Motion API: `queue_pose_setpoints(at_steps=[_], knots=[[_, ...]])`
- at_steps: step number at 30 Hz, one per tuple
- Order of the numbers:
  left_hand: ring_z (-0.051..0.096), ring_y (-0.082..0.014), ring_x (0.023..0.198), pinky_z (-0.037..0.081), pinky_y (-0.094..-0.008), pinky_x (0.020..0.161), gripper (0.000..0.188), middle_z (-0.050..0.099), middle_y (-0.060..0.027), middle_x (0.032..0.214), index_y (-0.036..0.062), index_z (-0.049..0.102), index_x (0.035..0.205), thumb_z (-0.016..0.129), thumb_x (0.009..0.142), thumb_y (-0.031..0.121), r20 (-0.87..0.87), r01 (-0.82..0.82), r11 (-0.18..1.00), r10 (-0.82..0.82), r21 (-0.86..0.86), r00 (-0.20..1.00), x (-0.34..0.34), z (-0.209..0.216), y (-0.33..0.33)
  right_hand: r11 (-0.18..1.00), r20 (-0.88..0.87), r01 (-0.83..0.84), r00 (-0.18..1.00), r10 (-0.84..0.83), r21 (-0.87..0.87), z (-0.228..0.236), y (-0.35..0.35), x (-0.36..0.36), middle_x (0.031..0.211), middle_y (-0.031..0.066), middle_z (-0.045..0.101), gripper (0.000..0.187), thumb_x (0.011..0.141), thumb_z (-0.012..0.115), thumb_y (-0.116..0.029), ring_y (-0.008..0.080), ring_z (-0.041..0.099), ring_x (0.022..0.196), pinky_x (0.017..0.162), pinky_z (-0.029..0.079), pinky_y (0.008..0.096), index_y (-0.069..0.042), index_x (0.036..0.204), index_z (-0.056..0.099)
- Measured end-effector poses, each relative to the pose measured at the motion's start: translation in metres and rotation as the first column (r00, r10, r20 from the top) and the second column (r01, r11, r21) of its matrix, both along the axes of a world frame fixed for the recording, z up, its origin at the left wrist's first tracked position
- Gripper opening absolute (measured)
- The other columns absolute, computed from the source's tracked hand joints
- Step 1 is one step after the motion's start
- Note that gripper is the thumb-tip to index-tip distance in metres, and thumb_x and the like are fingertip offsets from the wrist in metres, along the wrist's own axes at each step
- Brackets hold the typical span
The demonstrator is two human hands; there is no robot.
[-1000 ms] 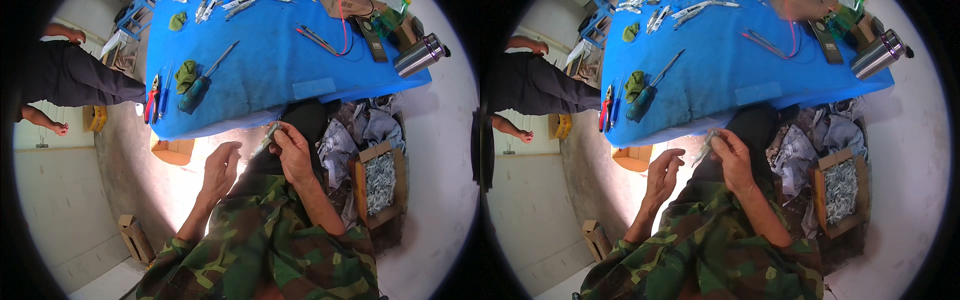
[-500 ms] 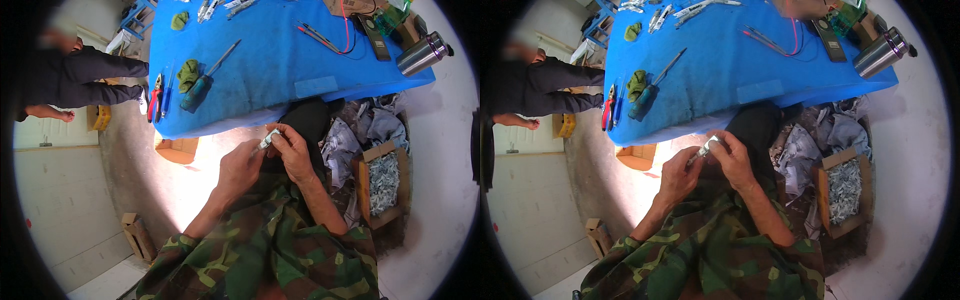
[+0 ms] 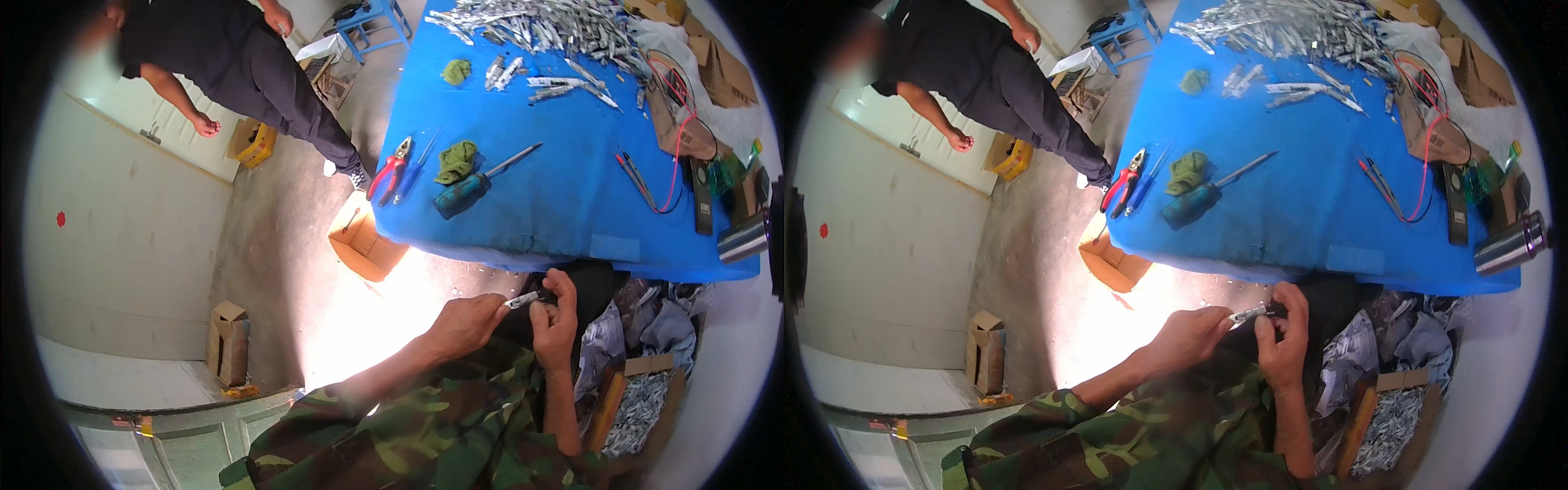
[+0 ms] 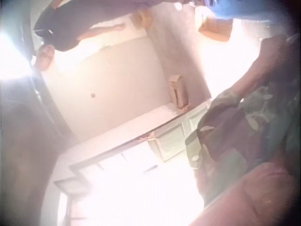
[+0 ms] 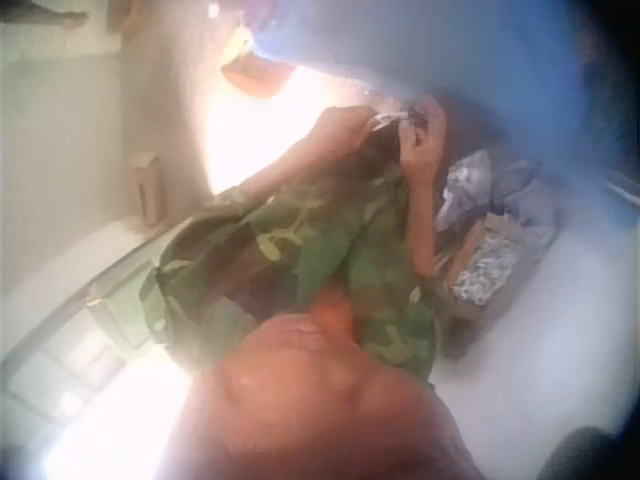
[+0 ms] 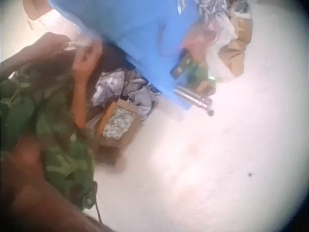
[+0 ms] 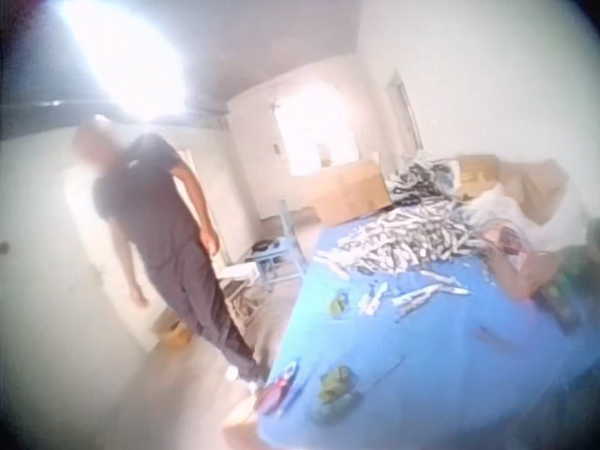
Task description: The person handles small metal components by hand and with pliers, using a screwdriver to adjust parts and a cloth to wipe them. They pick up components from the table, manipulate them with tools, and set them back down.
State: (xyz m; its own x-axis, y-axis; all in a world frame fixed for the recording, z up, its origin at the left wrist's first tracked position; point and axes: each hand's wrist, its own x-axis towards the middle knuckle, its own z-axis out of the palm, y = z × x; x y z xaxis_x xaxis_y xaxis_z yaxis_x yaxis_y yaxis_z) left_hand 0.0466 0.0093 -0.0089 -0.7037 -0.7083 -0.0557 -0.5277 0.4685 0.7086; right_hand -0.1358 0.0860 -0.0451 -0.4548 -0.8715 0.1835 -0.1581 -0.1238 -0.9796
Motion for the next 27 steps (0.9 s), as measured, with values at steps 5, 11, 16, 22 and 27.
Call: queue_pose_setpoints(at_steps=[5, 11, 16, 22, 27], knots=[[0.066, -0.043, 0.084, 0.052, -0.0485, 0.074, 0.02, 0.065, -0.0208, 0.087, 0.0041, 0.064, 0.104, 0.051, 0.106, 0.019, -0.077, -0.035, 0.992, 0.045, 0.121, 0.996, 0.023, -0.006, -0.012, 0.969, -0.525, -0.246, 0.824, 0.212, 0.006, 0.016, -0.014, 0.004, 0.118, 0.0177, 0.068, 0.043, 0.08, 0.075, -0.003, 0.0373, 0.066, 0.11, 0.09, 0.055, 0.0424, -0.002, 0.122, 0.067], [0.069, -0.0361, 0.083, 0.054, -0.0442, 0.069, 0.023, 0.068, -0.0164, 0.092, 0.0054, 0.066, 0.119, 0.066, 0.099, 0.016, 0.02, 0.003, 1.0, -0.003, -0.008, 1.0, 0.041, 0.002, -0.014, 0.934, -0.63, -0.343, 0.705, 0.326, 0.099, 0.006, -0.021, 0.012, 0.104, 0.0126, 0.066, 0.04, 0.084, 0.074, -0.007, 0.0339, 0.066, 0.093, 0.08, 0.054, 0.0431, -0.004, 0.123, 0.065], [0.066, -0.0288, 0.08, 0.052, -0.042, 0.065, 0.028, 0.065, -0.0107, 0.088, 0.0052, 0.066, 0.119, 0.072, 0.095, 0.019, 0.144, 0.091, 0.936, -0.044, -0.341, 0.989, 0.041, -0.002, -0.016, 0.926, -0.588, -0.365, 0.73, 0.348, 0.095, -0.001, -0.022, 0.015, 0.103, 0.0145, 0.065, 0.035, 0.083, 0.077, -0.004, 0.0357, 0.065, 0.092, 0.078, 0.054, 0.0429, -0.002, 0.116, 0.065], [0.066, -0.0283, 0.072, 0.05, -0.0423, 0.06, 0.021, 0.064, -0.0075, 0.078, 0.0074, 0.066, 0.109, 0.073, 0.095, 0.021, 0.187, 0.152, 0.918, -0.087, -0.365, 0.979, 0.034, -0.003, -0.019, 0.927, -0.565, -0.348, 0.741, 0.363, 0.138, -0.005, -0.021, 0.012, 0.096, 0.0129, 0.064, 0.027, 0.089, 0.072, -0.013, 0.035, 0.066, 0.088, 0.075, 0.054, 0.0442, -0.004, 0.113, 0.064], [0.067, -0.0317, 0.067, 0.05, -0.0438, 0.056, 0.02, 0.065, -0.0093, 0.075, 0.0071, 0.067, 0.106, 0.076, 0.093, 0.02, 0.162, 0.147, 0.939, -0.1, -0.312, 0.982, 0.033, -0.005, -0.019, 0.927, -0.581, -0.36, 0.733, 0.353, 0.108, -0.003, -0.021, 0.008, 0.091, 0.0113, 0.062, 0.026, 0.091, 0.071, -0.017, 0.033, 0.065, 0.083, 0.072, 0.054, 0.0437, -0.005, 0.112, 0.063]])
